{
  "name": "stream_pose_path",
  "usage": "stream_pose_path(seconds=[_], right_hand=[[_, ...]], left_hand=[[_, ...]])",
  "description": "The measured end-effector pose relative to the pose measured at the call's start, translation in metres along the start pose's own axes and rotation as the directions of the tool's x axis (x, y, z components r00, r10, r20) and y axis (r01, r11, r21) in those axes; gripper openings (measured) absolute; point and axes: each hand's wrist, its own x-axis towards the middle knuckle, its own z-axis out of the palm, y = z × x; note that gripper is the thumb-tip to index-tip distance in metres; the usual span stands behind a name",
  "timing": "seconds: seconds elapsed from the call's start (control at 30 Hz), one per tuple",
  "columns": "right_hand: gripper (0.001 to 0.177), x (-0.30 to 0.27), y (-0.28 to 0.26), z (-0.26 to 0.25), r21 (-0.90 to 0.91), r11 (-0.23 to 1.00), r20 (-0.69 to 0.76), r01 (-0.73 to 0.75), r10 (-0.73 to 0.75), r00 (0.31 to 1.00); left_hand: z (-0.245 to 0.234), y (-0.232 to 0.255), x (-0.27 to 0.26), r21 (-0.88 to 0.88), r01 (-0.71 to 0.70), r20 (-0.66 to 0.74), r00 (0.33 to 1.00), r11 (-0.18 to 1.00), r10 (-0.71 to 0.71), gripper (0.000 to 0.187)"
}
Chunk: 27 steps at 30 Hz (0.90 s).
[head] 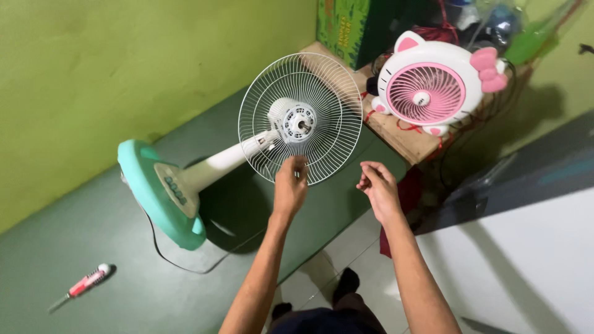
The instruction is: The person disassembles a standing fan by removing the front grill, fan blades, and rear grill. They use a screwdriver to loosen a screw on a plastic ring and then remove the components by hand, placing them on a nearby wooden table.
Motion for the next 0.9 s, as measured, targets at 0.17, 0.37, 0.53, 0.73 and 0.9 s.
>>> stream_pose_path(seconds=[0.17,0.37,0.53,0.73,0.9], right_hand=[[0.015,0.064,-0.005,-0.020,-0.102,0.991,0.105,-0.090,0.101,0.989],[0.017,0.125,0.005,-0.033,-0.191,0.976,0.208,-0.101,0.141,0.968],[0.015,0.166,0.010,-0.025,-0.244,0.960,0.226,-0.138,0.194,0.955],[0.021,0.233,0.005,-0.004,-0.404,0.908,0.198,0.109,-0.029,0.980],[0.044,0.281,-0.015,0.015,-0.627,0.504,0.344,0.594,-0.505,0.791]], left_hand=[[0.022,0.001,0.024,0.198,0.197,-0.064,0.980,0.960,-0.188,0.023],[0.036,-0.013,0.037,0.231,0.277,-0.054,0.961,0.933,-0.272,0.017],[0.042,-0.038,0.059,0.290,0.206,-0.052,0.978,0.935,-0.200,0.024],[0.051,-0.069,0.092,0.478,0.125,0.035,0.986,0.869,-0.161,0.039],[0.057,-0.100,0.123,0.415,-0.132,0.015,0.990,0.900,0.138,0.065]])
